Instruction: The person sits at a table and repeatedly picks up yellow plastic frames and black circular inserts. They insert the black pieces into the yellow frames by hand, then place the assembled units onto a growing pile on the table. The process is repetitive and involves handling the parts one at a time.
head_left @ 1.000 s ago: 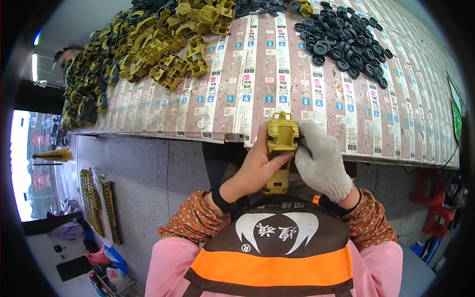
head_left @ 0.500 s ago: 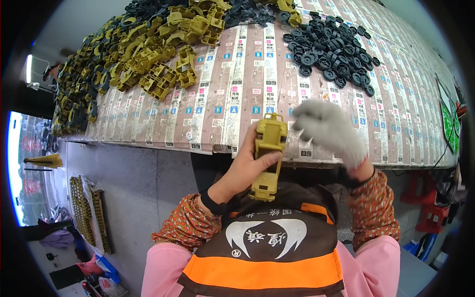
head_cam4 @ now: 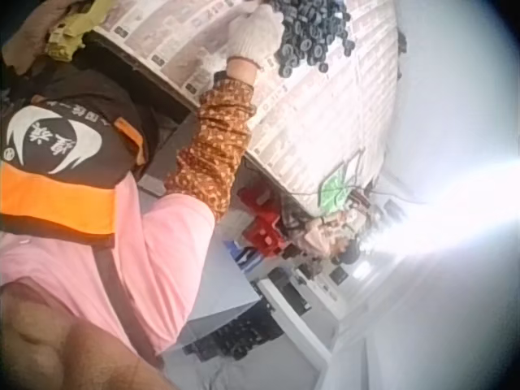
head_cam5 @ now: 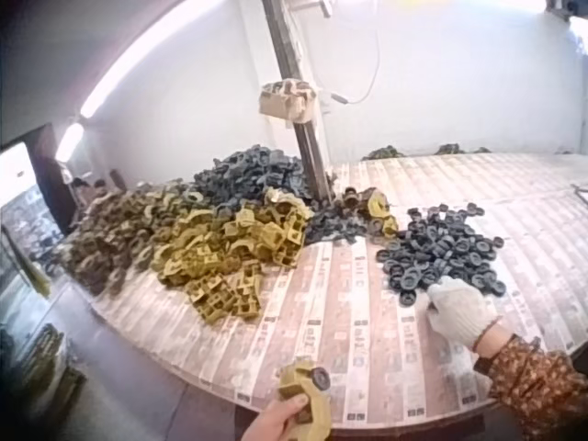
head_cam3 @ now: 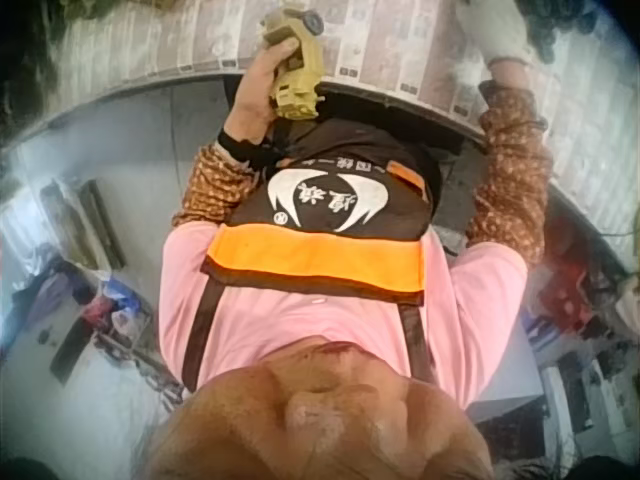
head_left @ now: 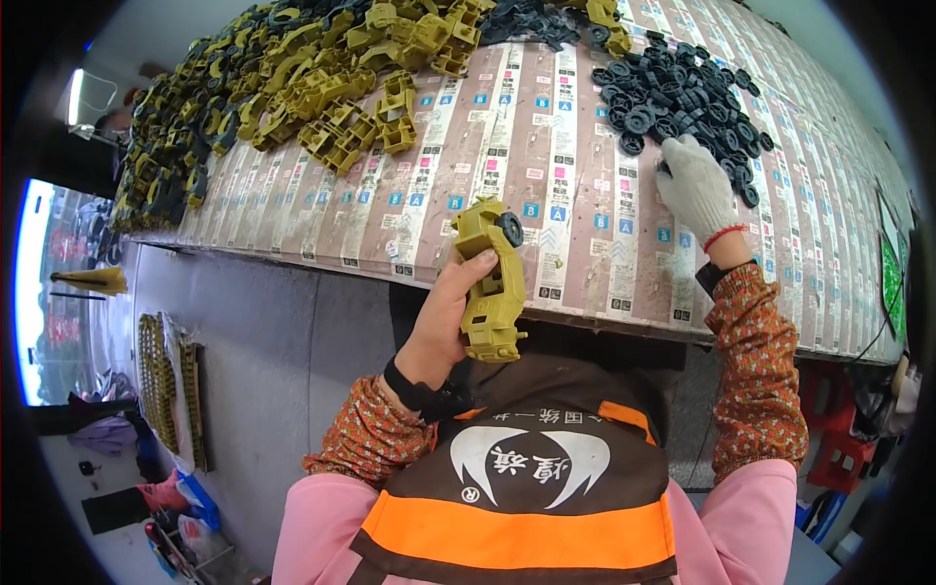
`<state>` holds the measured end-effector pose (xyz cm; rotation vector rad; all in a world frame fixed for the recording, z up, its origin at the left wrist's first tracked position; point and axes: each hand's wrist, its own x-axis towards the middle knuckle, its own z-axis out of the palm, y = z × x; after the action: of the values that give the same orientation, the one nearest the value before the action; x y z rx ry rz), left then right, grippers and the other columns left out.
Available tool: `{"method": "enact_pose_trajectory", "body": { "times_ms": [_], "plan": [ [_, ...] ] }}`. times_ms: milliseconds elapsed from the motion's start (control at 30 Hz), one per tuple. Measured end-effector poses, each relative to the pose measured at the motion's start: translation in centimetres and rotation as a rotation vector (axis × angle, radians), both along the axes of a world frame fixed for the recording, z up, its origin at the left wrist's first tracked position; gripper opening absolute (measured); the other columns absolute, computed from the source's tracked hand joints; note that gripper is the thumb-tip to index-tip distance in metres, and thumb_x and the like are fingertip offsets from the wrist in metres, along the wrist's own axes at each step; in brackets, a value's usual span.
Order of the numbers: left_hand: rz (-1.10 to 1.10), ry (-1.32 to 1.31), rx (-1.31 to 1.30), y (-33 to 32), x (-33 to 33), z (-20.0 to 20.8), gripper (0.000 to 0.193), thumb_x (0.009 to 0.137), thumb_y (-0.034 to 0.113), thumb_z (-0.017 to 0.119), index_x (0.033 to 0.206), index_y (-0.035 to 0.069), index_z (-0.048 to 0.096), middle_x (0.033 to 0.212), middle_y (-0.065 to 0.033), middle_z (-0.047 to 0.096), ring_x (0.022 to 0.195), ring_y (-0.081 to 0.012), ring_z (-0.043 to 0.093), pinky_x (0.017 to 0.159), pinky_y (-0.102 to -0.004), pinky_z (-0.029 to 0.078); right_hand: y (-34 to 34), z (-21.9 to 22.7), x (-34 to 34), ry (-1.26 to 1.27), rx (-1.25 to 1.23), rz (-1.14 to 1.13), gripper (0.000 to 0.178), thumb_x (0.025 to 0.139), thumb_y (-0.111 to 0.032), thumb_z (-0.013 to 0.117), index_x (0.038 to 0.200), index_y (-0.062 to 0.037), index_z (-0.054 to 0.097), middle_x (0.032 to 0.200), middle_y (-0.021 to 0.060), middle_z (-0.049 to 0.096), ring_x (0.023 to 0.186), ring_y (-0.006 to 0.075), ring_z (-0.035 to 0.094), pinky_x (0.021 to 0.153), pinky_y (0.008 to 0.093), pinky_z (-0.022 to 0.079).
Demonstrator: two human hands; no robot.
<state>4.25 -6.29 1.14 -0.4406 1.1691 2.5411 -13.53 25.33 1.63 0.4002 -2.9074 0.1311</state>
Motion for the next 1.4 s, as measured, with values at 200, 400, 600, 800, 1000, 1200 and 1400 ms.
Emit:
{"method": "enact_pose_trajectory", "body": {
  "times_ms": [200,400,600,800,1000,1200,1400],
  "plan": [
    [0.052,0.025,0.055,-0.7,0.5,-1.3,0.03,0.105,0.023,0.064,0.131,0.008,0.06,0.11,-0.0065,0.072,0.092,-0.0188,0.074,0.08,-0.0346,0.064,-0.8,0.0,3.1,-0.017,-0.035,0.125,0.018,0.091,-0.01,0.062,0.107,-0.0034,0.059,0.107,0.0205,0.064,0.102,0.0439,0.065,0.085,0.0533,0.053],
    [0.121,0.06,0.111,-0.3,0.5,-1.6,0.028,0.104,0.023,0.068,0.127,0.007,0.062,0.107,-0.0054,0.072,0.091,-0.017,0.074,0.078,-0.0322,0.064,-1.2,1.2,5.2,-0.221,-0.162,0.078,0.036,0.092,-0.015,0.064,0.126,-0.0008,0.061,0.117,0.0232,0.068,0.109,0.039,0.068,0.09,0.0475,0.055],
    [0.217,0.196,-0.009,1.1,0.5,0.0,0.036,0.102,0.017,0.071,0.132,0.011,0.052,0.107,-0.0029,0.067,0.089,-0.0132,0.072,0.074,-0.0303,0.064,-6.8,4.7,14.4,-0.902,-1.067,0.218,0.041,0.099,-0.012,0.063,0.138,0.0013,0.06,0.116,0.0113,0.067,0.104,0.0199,0.066,0.092,0.0339,0.054],
    [0.265,0.259,-0.05,2.5,0.4,1.1,0.041,0.101,0.011,0.072,0.131,0.011,0.045,0.106,-0.0051,0.064,0.086,-0.0164,0.071,0.071,-0.0322,0.064,-9.5,3.1,18.4,-0.995,-1.344,0.2,0.041,0.104,-0.011,0.061,0.143,0.0011,0.058,0.126,0.0104,0.068,0.106,0.0134,0.063,0.095,0.03,0.053],
    [0.315,0.284,-0.097,2.7,0.6,0.9,0.045,0.1,0.008,0.073,0.133,0.011,0.043,0.112,-0.0061,0.063,0.089,-0.0152,0.07,0.073,-0.0319,0.064,-9.7,3.4,19.1,-0.912,-1.31,0.14,0.04,0.103,-0.012,0.062,0.141,0.0036,0.06,0.12,0.014,0.072,0.105,0.0189,0.068,0.093,0.0334,0.055],
    [0.402,0.435,-0.253,3.4,0.5,1.1,0.06,0.098,0.001,0.073,0.146,0.011,0.039,0.127,-0.005,0.06,0.111,-0.014,0.065,0.094,-0.0313,0.059,-10.3,2.5,21.0,-0.499,-1.042,0.294,0.05,0.096,-0.001,0.06,0.144,0.0077,0.055,0.112,0.0278,0.071,0.104,0.0339,0.074,0.095,0.0385,0.055],
    [0.391,0.556,-0.291,4.1,0.5,0.6,0.066,0.099,-0.003,0.07,0.152,0.011,0.033,0.139,-0.0062,0.056,0.124,-0.0162,0.061,0.107,-0.0333,0.052,-10.3,2.3,21.3,-0.526,-1.003,0.351,0.062,0.087,0.004,0.054,0.148,0.0075,0.051,0.098,0.0231,0.073,0.081,0.0285,0.077,0.078,0.038,0.059]
  ]
}}
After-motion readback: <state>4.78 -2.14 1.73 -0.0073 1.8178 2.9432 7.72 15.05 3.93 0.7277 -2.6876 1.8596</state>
